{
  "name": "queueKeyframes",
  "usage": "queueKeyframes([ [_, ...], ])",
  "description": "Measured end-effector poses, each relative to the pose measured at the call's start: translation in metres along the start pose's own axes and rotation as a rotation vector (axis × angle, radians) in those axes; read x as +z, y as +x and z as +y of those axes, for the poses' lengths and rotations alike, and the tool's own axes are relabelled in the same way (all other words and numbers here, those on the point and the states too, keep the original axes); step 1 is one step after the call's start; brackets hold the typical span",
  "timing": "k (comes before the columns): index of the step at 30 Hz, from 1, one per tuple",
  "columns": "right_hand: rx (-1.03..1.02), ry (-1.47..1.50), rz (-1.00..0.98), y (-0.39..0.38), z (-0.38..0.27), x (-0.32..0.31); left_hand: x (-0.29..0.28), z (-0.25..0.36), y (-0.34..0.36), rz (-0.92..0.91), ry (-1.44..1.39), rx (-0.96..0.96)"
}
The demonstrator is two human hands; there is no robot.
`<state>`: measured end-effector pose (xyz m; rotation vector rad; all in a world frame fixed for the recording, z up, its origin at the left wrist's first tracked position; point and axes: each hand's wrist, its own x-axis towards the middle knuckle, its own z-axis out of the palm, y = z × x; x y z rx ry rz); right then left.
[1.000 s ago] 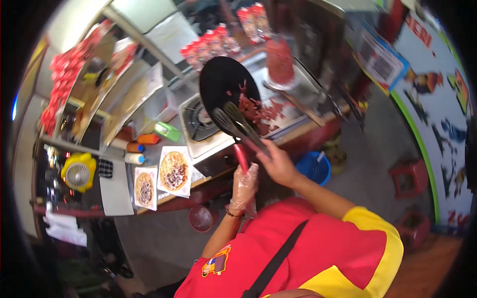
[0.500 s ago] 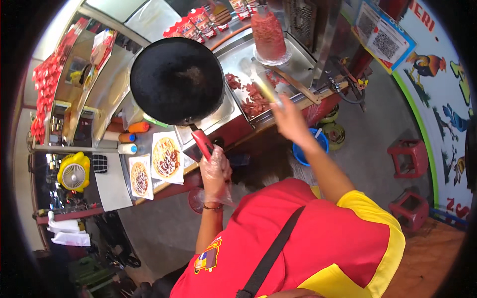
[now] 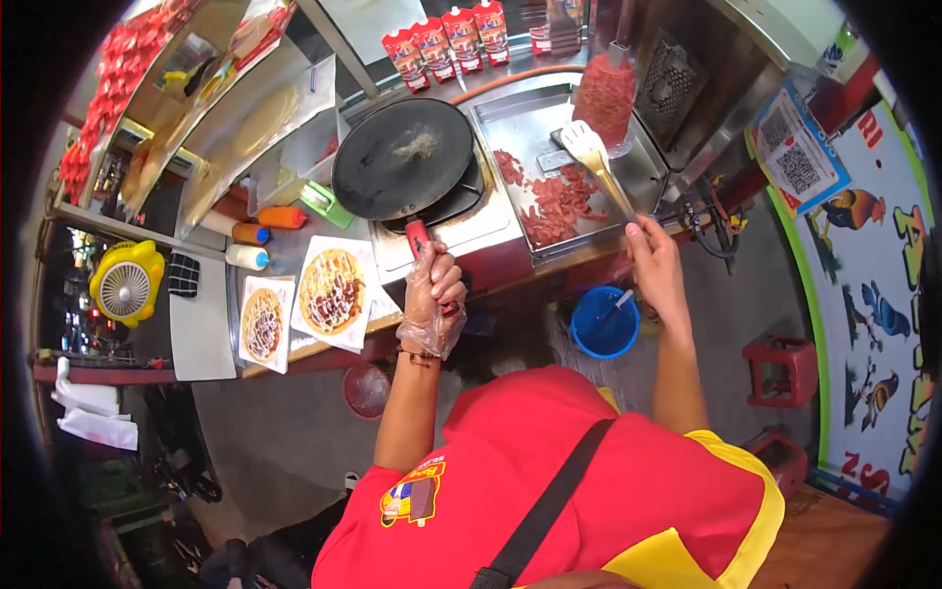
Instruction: Preparing two kebabs by adding ingredients to tortillas and rolling them.
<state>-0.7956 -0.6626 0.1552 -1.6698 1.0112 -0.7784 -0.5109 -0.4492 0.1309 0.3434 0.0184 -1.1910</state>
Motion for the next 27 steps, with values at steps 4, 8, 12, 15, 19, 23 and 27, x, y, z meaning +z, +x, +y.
queueKeyframes([
  [4,-0.494,-0.533,0.226,0.025,0.018,0.027,-0.006,0.004,-0.004,0.113,0.237,-0.016],
  [8,-0.601,-0.765,0.076,0.119,-0.001,0.070,-0.017,0.009,-0.016,0.154,0.559,-0.081],
  [12,-0.661,-1.089,-0.179,0.147,-0.029,0.074,-0.035,0.059,-0.049,0.115,0.822,-0.127],
  [15,-0.563,-1.118,-0.259,0.097,-0.064,0.038,-0.057,0.130,-0.074,0.204,1.194,0.035],
  [19,-0.558,-0.959,0.037,0.037,-0.074,0.022,-0.110,0.248,-0.077,0.345,1.216,0.321],
  [23,-0.223,-0.942,0.107,-0.055,-0.047,0.040,-0.115,0.335,-0.046,0.227,1.351,0.642],
  [27,-0.024,-0.964,0.293,-0.110,-0.010,0.076,-0.056,0.434,-0.009,0.153,1.916,0.909],
])
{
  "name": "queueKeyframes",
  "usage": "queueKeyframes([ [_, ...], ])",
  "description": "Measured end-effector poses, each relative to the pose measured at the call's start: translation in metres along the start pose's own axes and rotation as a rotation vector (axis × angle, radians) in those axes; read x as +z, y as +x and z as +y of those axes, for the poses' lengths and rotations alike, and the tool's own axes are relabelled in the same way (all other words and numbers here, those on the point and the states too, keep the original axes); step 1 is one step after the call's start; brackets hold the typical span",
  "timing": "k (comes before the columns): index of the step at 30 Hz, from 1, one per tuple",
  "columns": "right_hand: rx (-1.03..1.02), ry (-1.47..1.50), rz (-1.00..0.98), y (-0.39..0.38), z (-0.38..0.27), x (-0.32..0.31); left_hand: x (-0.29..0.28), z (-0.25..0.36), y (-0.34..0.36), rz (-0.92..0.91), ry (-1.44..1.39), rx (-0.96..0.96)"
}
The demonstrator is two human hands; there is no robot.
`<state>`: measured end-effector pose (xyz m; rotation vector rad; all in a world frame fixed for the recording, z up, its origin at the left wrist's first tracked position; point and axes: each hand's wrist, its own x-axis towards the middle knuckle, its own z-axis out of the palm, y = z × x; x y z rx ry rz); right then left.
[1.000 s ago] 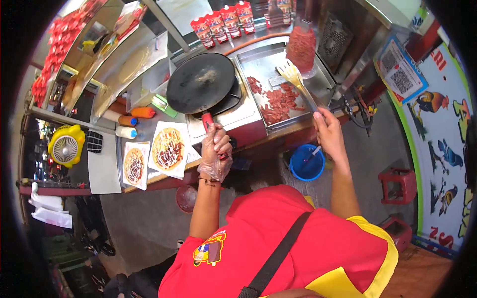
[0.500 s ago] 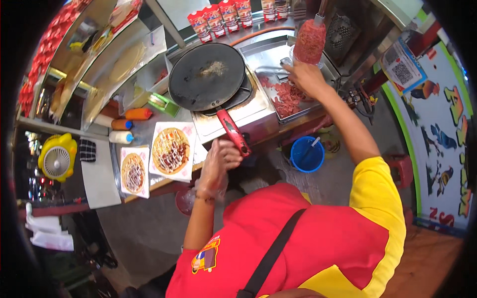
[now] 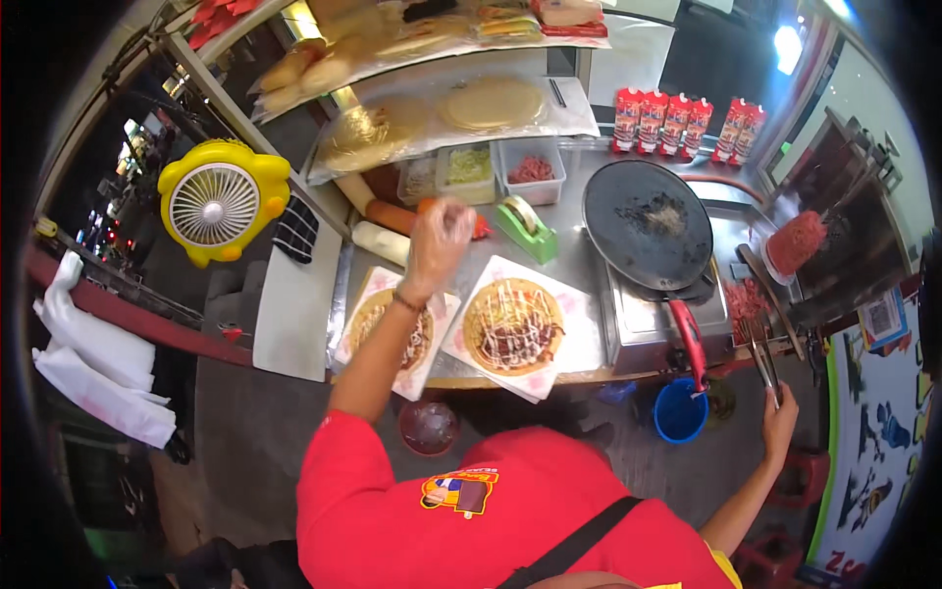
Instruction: Preparing two kebabs by adding ingredients to tortillas and rolling them.
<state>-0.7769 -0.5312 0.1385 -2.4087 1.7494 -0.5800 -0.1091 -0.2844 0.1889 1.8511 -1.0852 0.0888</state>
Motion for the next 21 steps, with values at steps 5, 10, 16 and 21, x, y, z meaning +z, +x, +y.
queueKeyframes([
  [5,0.140,0.339,0.141,-0.040,-0.056,-0.017,-0.031,0.019,0.124,0.095,0.174,0.260],
  [10,0.160,0.382,0.229,-0.073,-0.098,-0.024,0.028,-0.049,0.211,0.026,0.388,0.562],
  [16,0.284,0.445,0.205,-0.122,-0.111,-0.035,0.025,-0.059,0.259,-0.357,0.584,0.480],
  [21,0.313,0.380,0.263,-0.149,-0.084,-0.038,0.035,-0.030,0.248,-0.296,0.590,0.599],
])
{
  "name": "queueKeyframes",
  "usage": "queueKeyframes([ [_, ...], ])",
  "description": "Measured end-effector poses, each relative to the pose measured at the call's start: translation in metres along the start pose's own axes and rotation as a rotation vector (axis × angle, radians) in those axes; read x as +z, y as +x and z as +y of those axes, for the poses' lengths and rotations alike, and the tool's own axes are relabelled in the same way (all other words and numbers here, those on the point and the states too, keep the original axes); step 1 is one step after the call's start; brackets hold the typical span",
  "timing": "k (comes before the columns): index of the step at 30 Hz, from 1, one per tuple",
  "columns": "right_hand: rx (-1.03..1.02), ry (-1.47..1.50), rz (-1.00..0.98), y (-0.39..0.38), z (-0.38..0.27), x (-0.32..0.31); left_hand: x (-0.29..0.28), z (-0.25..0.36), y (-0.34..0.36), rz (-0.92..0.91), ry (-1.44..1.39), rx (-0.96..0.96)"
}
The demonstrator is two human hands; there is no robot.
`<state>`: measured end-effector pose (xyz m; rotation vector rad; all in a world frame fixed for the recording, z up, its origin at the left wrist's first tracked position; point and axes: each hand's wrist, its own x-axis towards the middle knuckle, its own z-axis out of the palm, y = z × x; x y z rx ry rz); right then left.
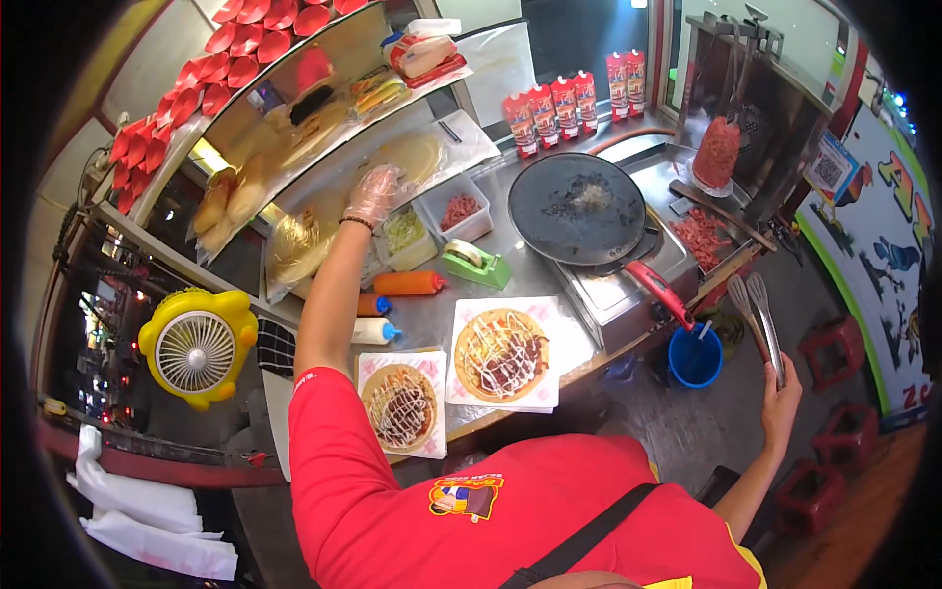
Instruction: Preparing two kebabs by adding ingredients to tortillas and rolling them.
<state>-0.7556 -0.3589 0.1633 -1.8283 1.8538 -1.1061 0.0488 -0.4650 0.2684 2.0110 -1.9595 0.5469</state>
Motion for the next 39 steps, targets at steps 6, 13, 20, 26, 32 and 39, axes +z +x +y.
queueKeyframes([
  [6,-0.051,0.012,0.002,0.024,-0.027,0.001,0.018,-0.007,0.013,-0.197,0.283,0.139],
  [13,-0.111,0.051,-0.051,0.033,-0.036,-0.001,0.025,0.007,0.022,-0.059,0.261,0.055],
  [20,-0.095,0.127,-0.108,0.044,-0.025,-0.002,0.013,0.014,0.014,0.044,0.207,-0.217],
  [26,-0.126,0.147,-0.129,0.095,0.001,0.007,-0.032,0.100,0.003,0.228,0.230,0.064],
  [32,-0.241,0.253,-0.198,0.159,0.024,0.024,0.027,0.216,0.029,0.253,-0.216,-0.124],
  [39,-0.237,0.352,-0.395,0.213,0.019,0.029,0.120,0.308,0.069,-0.303,-0.046,-0.210],
])
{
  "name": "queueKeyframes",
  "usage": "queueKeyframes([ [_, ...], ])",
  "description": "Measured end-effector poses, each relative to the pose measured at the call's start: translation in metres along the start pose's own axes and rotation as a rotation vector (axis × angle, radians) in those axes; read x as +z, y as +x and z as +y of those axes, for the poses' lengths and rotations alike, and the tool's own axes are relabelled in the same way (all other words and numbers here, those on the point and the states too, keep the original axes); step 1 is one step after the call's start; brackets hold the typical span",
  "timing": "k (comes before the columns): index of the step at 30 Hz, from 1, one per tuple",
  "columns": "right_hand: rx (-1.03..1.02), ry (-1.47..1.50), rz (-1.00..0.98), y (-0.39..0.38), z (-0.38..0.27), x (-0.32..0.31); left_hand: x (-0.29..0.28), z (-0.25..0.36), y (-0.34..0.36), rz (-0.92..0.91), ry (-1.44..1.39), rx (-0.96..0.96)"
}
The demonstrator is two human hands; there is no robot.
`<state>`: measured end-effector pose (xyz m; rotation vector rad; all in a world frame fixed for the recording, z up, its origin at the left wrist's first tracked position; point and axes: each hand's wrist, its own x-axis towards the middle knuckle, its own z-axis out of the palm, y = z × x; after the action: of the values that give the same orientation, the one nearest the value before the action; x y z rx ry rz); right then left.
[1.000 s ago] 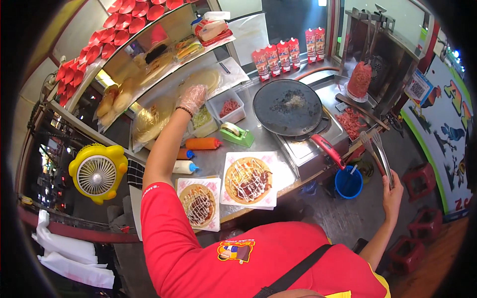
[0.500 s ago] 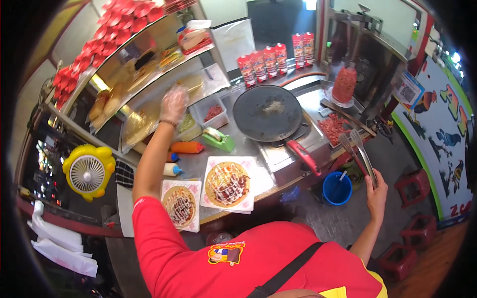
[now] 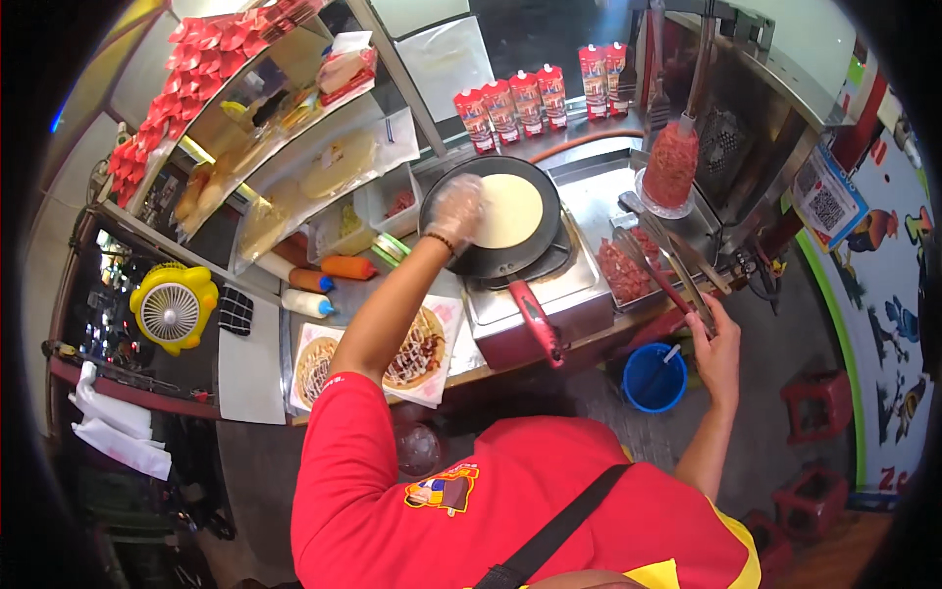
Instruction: Preparing two kebabs by adding ingredients to tortillas and rolling them.
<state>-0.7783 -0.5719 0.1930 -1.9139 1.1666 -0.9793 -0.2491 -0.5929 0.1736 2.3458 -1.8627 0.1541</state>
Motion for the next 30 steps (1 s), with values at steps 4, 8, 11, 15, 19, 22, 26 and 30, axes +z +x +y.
queueKeyframes([
  [4,-0.042,0.010,-0.019,0.010,0.026,0.002,0.031,0.062,-0.029,-0.097,0.011,0.110],
  [8,-0.024,0.116,-0.091,0.023,0.047,0.020,-0.009,0.080,-0.033,-0.342,0.008,-0.022],
  [11,0.039,0.329,-0.139,0.035,0.057,0.040,-0.021,0.054,-0.047,-0.128,-0.293,0.167],
  [15,0.151,0.680,-0.194,0.036,0.065,0.047,-0.072,0.011,-0.134,0.420,-0.612,-0.126],
  [19,0.174,0.824,-0.185,0.029,0.043,0.058,-0.047,-0.109,-0.296,0.448,-0.615,-0.669],
  [22,0.163,0.767,-0.234,0.022,0.016,0.057,0.041,-0.153,-0.399,0.331,-0.380,-0.683],
  [26,0.083,0.754,-0.323,0.007,-0.034,0.079,0.114,-0.189,-0.445,0.050,0.137,-0.298],
  [30,0.023,0.613,-0.337,-0.027,-0.089,0.129,0.123,-0.174,-0.425,0.114,-0.669,-0.761],
])
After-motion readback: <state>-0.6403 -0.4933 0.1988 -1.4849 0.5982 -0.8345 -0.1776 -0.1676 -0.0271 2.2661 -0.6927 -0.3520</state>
